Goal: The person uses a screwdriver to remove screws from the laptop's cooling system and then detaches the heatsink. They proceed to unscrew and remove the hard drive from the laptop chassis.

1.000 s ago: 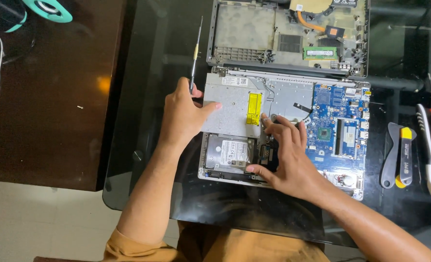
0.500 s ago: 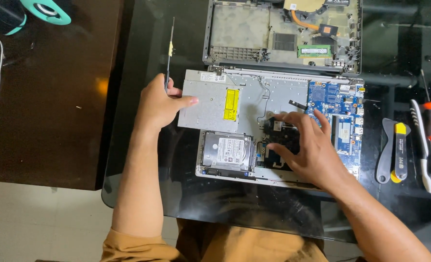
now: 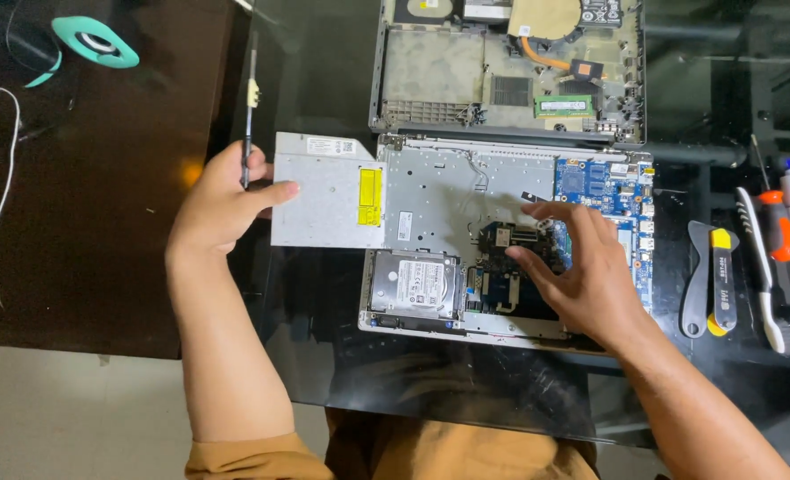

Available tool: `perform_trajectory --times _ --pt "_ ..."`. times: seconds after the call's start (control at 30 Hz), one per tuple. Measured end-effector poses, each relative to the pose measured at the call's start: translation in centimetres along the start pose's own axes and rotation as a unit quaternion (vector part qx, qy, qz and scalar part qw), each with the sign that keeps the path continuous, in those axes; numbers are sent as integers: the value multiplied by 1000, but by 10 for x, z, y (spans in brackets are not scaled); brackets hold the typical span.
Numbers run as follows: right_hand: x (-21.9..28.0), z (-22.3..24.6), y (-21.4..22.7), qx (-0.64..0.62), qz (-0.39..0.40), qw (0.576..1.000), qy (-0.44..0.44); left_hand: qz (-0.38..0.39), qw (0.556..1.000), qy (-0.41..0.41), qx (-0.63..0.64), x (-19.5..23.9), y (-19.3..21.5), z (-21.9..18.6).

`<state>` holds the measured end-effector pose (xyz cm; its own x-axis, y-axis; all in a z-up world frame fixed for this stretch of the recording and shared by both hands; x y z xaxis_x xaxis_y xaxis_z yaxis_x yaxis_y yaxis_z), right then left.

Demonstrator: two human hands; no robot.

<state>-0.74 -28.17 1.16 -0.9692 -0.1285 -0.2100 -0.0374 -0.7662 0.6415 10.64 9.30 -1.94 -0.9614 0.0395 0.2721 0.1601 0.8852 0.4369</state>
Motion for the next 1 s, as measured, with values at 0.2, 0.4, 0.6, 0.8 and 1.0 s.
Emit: perform_trajectory --times 0.2,0.4,0.6,0.8,1.0 --pt "-10 24 -17 -321 34 943 -78 -39 992 -38 114 -3 -25 -17" --pt "-19 4 -46 -488 50 835 -249 35 980 -21 196 -2 -110 -17" --pt "-37 -13 -39 -501 4 803 -323 -4 981 -60 187 -6 -106 -16" --pt "-123 -57 -18 -486 -58 838 -240 -23 970 -15 240 0 -81 -30" --pt "-202 -124 -32 -436 -92 830 -336 -22 978 24 207 -6 -83 -29"
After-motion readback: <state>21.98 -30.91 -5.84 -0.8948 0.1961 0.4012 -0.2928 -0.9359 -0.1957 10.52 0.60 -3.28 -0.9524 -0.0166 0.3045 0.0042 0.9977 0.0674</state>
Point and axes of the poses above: each hand's wrist, its own x-axis away from the middle knuckle, its own y-axis out of the back of the hand, z = x × y, the point moved 9 cm from there along -x, towards the middle knuckle, and after that the axes turned 12 degrees about -x, right-handed, at the moved point
